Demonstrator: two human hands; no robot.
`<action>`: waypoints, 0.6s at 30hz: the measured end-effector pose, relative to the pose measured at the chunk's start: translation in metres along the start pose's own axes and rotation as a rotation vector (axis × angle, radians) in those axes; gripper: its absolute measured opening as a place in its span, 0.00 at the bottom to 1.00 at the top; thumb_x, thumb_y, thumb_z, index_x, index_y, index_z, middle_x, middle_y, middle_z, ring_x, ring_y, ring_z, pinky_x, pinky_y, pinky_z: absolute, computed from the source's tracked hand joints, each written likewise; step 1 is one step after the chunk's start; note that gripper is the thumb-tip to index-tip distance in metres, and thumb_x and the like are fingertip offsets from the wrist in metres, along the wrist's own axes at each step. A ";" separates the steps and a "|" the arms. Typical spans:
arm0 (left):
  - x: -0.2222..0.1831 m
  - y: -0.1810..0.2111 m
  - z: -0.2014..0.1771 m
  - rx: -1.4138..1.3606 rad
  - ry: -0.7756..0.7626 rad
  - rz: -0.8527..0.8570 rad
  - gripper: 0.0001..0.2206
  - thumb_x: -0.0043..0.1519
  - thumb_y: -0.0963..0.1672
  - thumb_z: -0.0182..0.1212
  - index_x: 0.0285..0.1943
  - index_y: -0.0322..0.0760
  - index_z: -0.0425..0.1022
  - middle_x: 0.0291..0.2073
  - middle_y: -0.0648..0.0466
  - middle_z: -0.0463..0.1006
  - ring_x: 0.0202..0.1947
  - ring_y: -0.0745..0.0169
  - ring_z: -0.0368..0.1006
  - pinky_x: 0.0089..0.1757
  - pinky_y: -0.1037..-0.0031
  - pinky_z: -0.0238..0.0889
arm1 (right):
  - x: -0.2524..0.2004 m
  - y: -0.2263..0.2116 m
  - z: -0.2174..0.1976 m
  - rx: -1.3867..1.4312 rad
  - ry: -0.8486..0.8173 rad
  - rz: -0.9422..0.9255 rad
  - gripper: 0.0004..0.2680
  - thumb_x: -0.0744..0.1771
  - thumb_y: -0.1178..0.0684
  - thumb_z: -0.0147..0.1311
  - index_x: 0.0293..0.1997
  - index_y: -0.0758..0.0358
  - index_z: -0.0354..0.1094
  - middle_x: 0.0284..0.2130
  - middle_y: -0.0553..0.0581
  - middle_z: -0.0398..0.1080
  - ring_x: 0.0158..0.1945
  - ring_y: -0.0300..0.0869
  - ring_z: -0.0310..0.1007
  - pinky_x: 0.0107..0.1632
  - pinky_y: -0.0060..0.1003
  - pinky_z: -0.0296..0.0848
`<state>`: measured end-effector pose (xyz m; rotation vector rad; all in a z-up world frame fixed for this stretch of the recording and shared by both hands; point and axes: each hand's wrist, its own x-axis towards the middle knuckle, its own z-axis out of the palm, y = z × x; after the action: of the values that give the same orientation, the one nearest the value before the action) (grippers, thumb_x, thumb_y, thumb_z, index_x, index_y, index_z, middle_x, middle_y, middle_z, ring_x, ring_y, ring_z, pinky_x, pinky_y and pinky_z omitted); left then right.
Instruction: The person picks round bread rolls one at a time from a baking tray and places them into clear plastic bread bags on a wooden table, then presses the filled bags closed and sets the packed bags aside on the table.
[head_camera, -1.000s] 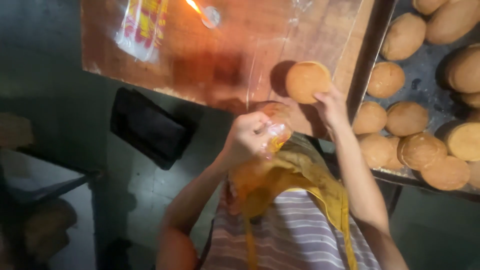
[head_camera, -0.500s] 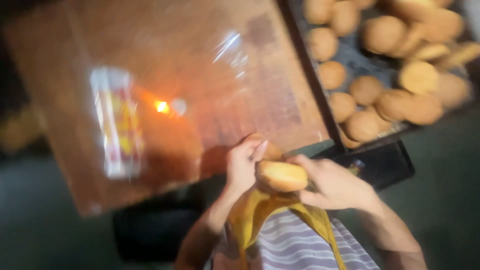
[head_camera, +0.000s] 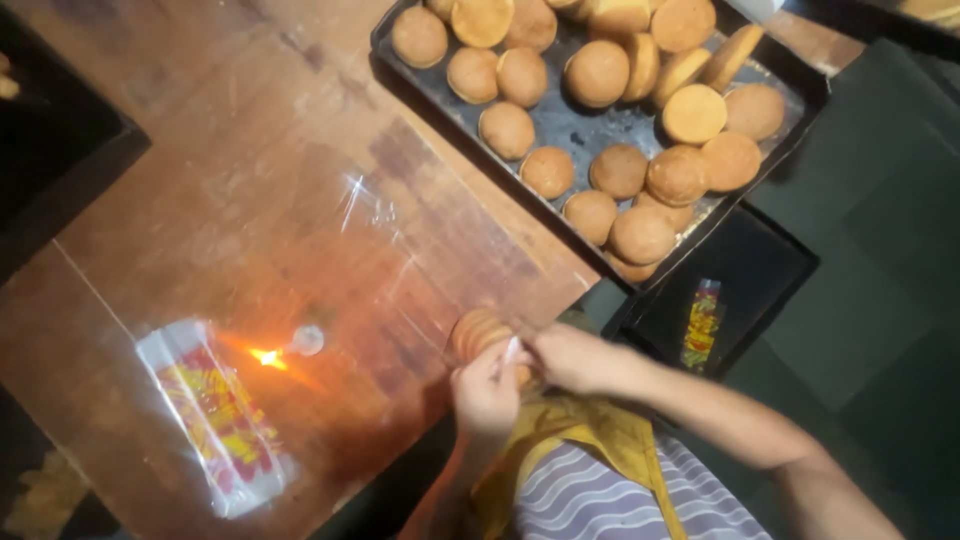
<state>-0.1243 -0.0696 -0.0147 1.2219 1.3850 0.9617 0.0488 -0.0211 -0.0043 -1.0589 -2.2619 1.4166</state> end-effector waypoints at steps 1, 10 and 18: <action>0.003 0.000 -0.002 0.004 0.002 0.003 0.10 0.66 0.42 0.56 0.48 0.31 0.81 0.27 0.47 0.83 0.25 0.71 0.75 0.31 0.72 0.69 | -0.002 -0.008 -0.014 0.001 0.003 -0.005 0.19 0.66 0.57 0.55 0.64 0.73 0.62 0.55 0.74 0.70 0.53 0.62 0.74 0.53 0.47 0.72; -0.016 -0.053 -0.025 0.115 0.336 -0.137 0.07 0.66 0.41 0.62 0.42 0.27 0.81 0.23 0.58 0.69 0.25 0.75 0.59 0.28 0.77 0.56 | 0.006 0.125 -0.123 -0.380 0.336 0.126 0.12 0.62 0.59 0.60 0.50 0.61 0.71 0.45 0.59 0.73 0.47 0.53 0.74 0.44 0.44 0.76; -0.016 -0.024 -0.006 0.080 0.436 -0.222 0.09 0.67 0.42 0.57 0.48 0.30 0.82 0.18 0.62 0.69 0.19 0.79 0.59 0.23 0.79 0.53 | 0.037 0.198 -0.137 -0.681 0.097 0.159 0.34 0.53 0.51 0.70 0.63 0.70 0.59 0.49 0.69 0.69 0.53 0.62 0.69 0.55 0.54 0.69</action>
<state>-0.1350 -0.0887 -0.0339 0.9193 1.8729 1.0611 0.1876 0.1466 -0.1133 -1.4783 -2.6978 0.6005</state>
